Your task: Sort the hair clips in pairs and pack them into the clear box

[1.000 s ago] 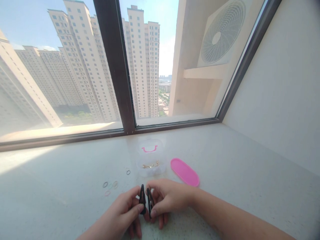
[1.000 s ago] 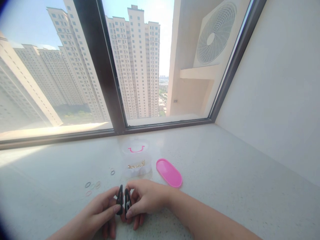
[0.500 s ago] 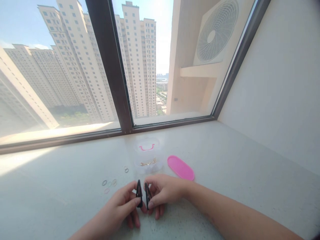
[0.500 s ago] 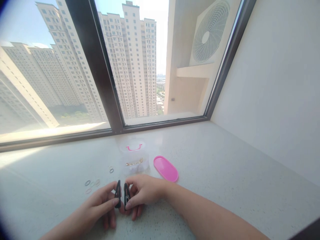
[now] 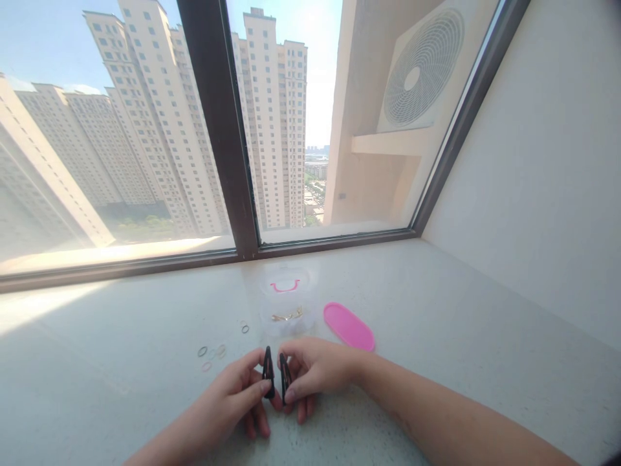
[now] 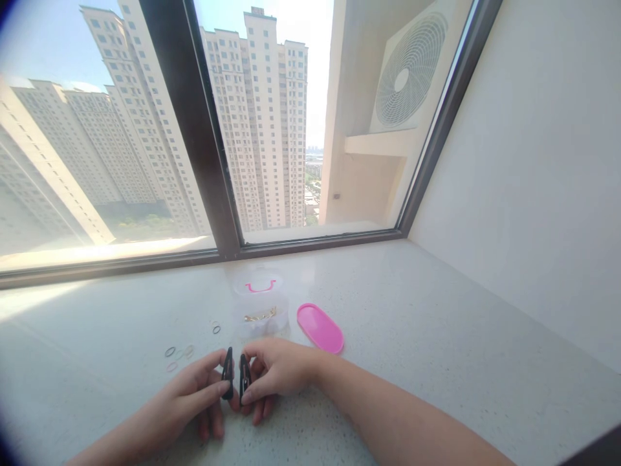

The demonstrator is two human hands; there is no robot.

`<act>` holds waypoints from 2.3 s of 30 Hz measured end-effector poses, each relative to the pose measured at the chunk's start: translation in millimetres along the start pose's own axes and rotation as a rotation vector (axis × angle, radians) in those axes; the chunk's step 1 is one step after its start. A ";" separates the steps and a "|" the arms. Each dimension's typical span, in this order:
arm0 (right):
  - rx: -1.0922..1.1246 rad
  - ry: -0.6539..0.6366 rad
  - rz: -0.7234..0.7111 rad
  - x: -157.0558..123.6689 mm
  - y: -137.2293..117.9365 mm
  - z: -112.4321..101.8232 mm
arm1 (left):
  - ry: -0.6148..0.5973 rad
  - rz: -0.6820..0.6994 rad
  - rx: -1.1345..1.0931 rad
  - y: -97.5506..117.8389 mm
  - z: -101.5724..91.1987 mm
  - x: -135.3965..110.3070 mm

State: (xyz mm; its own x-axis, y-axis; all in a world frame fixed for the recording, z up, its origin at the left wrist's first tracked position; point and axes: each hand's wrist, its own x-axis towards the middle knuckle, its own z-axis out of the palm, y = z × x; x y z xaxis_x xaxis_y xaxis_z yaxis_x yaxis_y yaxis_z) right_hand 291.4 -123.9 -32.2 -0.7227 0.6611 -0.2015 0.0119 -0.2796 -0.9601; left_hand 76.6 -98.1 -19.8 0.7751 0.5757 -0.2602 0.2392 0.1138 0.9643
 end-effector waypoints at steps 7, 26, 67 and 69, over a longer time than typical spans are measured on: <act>0.015 0.016 0.022 0.6 0.9 -0.3 | 0.012 0.000 0.001 -1.2 0.3 -0.4; 0.002 -0.002 0.022 0.1 -1.2 -1.8 | 0.023 -0.004 -0.002 3.5 2.9 0.7; -0.038 0.163 0.067 0.0 -4.8 8.4 | 0.099 0.081 0.187 13.0 3.0 2.0; -0.045 0.207 0.088 1.1 -5.6 10.4 | 0.098 0.089 0.185 13.1 4.0 1.7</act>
State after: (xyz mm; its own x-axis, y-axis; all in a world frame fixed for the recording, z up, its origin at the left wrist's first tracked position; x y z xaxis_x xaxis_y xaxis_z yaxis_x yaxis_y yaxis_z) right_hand 283.4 -128.8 -25.0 -0.5602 0.7657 -0.3161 0.1028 -0.3144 -0.9437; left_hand 83.4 -98.9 -7.8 0.7396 0.6538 -0.1600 0.2828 -0.0862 0.9553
